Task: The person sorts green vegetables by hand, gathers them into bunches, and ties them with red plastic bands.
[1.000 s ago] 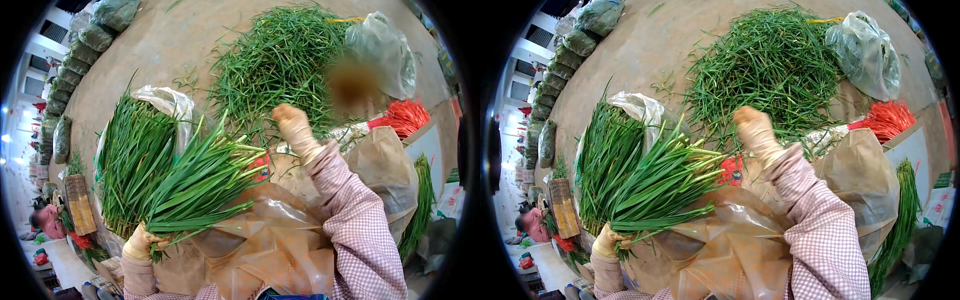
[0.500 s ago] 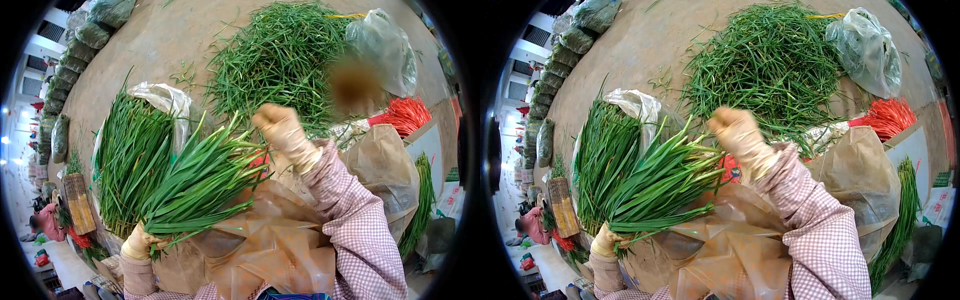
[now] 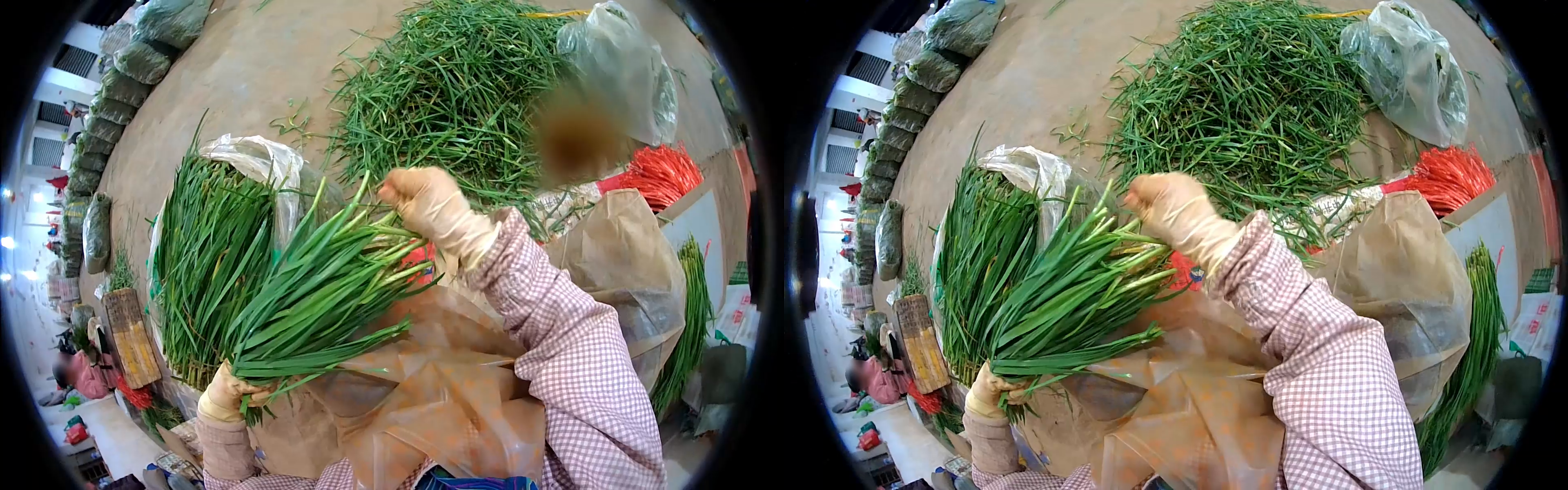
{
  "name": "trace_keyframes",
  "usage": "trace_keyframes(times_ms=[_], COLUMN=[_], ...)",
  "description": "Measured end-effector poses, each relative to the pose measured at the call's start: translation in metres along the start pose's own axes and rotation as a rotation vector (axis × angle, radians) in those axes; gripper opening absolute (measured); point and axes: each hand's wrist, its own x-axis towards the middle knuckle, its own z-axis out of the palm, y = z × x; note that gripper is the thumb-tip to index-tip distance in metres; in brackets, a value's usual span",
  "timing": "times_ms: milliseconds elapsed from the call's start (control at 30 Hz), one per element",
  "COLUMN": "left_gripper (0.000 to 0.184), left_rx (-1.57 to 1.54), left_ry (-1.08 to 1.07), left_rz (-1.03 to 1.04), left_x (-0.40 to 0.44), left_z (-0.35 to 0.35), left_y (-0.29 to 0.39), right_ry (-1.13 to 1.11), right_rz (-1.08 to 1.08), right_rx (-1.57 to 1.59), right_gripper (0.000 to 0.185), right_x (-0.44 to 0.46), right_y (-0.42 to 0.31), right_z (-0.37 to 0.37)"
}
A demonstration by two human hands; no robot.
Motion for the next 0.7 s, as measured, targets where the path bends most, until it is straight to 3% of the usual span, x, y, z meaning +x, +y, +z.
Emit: trace_keyframes(times_ms=[100, 133, 200, 267, 300, 367, 400, 433, 500, 533, 600, 633, 667, 700], left_gripper=[0.026, 0.028, 0.048, 0.039, 0.036, 0.019, 0.010, 0.011, 0.020, 0.032, 0.018, 0.014, 0.022, 0.027], left_rx=[-0.072, -0.984, -2.806, -1.742, -1.273, -1.915, -2.411, -1.929, -1.776, -1.674, -1.617, -1.875, -1.617, -1.585], left_ry=[0.057, -0.006, -0.163, -0.104, -0.158, -0.159, -0.168, -0.019, 0.105, 0.170, 0.106, 0.119, -0.044, -0.004], left_rz=[-0.041, -0.212, -0.531, -0.641, -0.736, -0.897, -1.029, -1.031, -1.100, -1.105, -1.102, -1.007, -0.919, -1.014], left_x=[-0.007, -0.007, -0.003, 0.035, 0.053, 0.071, 0.073, 0.132, 0.164, 0.170, 0.161, 0.139, 0.107, 0.105], left_z=[0.006, 0.010, 0.014, -0.024, -0.042, -0.047, -0.044, -0.088, -0.115, -0.120, -0.122, -0.109, -0.082, -0.083], left_y=[0.000, 0.000, -0.002, 0.000, 0.002, -0.025, -0.045, -0.003, 0.017, 0.022, 0.026, 0.021, 0.011, 0.040], right_ry=[0.193, 0.297, 0.303, 0.032, -0.255, -0.735, -0.927, -0.955, -0.975, -0.918, -0.849, -0.734, -0.617, -0.567], right_rz=[0.211, 0.057, 0.066, 0.144, 0.164, 0.231, 0.281, 0.310, 0.325, 0.428, 0.520, 0.367, 0.214, 0.184], right_rx=[-0.464, -0.474, -0.097, 0.618, 0.730, 0.941, 1.045, 1.128, 1.205, 1.476, 1.745, 1.822, 1.890, 1.897], right_gripper=[0.018, 0.022, 0.029, 0.036, 0.039, 0.045, 0.047, 0.050, 0.054, 0.058, 0.065, 0.069, 0.073, 0.074], right_x=[-0.001, -0.013, -0.030, -0.050, -0.064, -0.089, -0.099, -0.111, -0.124, -0.123, -0.118, -0.116, -0.113, -0.108], right_y=[0.031, 0.036, 0.027, 0.003, -0.014, -0.036, -0.046, -0.050, -0.038, -0.023, -0.026, -0.039, -0.047, -0.049], right_z=[-0.020, -0.026, -0.030, -0.034, -0.042, -0.037, -0.023, -0.004, 0.050, 0.083, 0.093, 0.083, 0.076, 0.073])
